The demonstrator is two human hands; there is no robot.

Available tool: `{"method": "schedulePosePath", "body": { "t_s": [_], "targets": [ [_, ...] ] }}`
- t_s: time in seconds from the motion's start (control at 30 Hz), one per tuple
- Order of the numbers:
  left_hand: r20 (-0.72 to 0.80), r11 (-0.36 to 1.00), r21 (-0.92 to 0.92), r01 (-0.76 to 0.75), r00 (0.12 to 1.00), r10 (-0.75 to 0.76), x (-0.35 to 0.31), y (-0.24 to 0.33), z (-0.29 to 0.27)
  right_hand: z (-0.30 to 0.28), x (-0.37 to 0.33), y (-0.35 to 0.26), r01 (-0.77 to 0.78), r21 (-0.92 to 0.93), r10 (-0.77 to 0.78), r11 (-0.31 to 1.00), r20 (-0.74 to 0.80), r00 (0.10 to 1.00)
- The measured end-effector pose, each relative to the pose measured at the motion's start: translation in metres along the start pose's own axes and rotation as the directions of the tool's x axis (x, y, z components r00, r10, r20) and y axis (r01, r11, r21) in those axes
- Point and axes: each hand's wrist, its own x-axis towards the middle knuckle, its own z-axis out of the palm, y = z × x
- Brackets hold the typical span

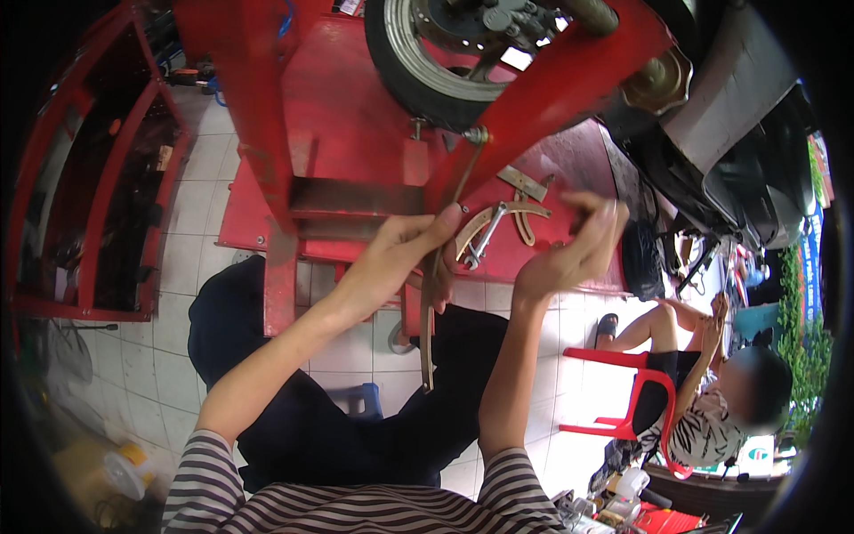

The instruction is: The person assembles a metal bracket onto a red frame by placing the bracket, inserting bolts through pre-drilled holes, and tightening the nuts using a wrench and a socket wrench.

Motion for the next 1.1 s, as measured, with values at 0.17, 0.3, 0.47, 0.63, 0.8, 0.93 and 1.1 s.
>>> {"method": "schedulePosePath", "body": {
  "t_s": [0.17,0.3,0.47,0.63,0.8,0.93,1.1],
  "targets": [
    [-0.056,0.968,0.217,-0.128,0.988,0.143,-0.001,-0.002,0.002,-0.004,-0.003,0.055,-0.322,-0.171,0.364,0.931,0.410,0.836],
    [-0.119,0.760,0.645,-0.074,0.973,0.196,-0.010,-0.002,0.003,-0.026,-0.021,0.075,-0.204,-0.482,0.502,0.852,0.641,0.581],
    [-0.129,0.354,0.935,0.022,0.951,0.282,-0.019,-0.009,0.002,-0.037,-0.042,0.113,-0.188,-0.544,0.548,0.818,0.634,0.546],
    [-0.135,0.387,0.922,0.022,0.954,0.269,-0.021,-0.001,-0.005,-0.023,-0.058,0.134,-0.214,-0.558,0.587,0.802,0.671,0.453],
    [-0.172,0.436,0.899,0.031,0.942,0.289,-0.024,0.007,-0.001,-0.023,-0.052,0.147,-0.382,-0.528,0.643,0.759,0.701,0.308],
    [-0.167,0.525,0.847,-0.079,0.899,0.405,-0.025,0.005,0.002,-0.030,-0.046,0.157,-0.573,-0.487,0.692,0.659,0.692,0.208],
    [-0.119,0.519,0.826,-0.220,0.831,0.543,-0.023,-0.002,0.005,-0.036,-0.040,0.134,-0.668,-0.187,0.616,0.720,0.615,0.492]
  ]
}}
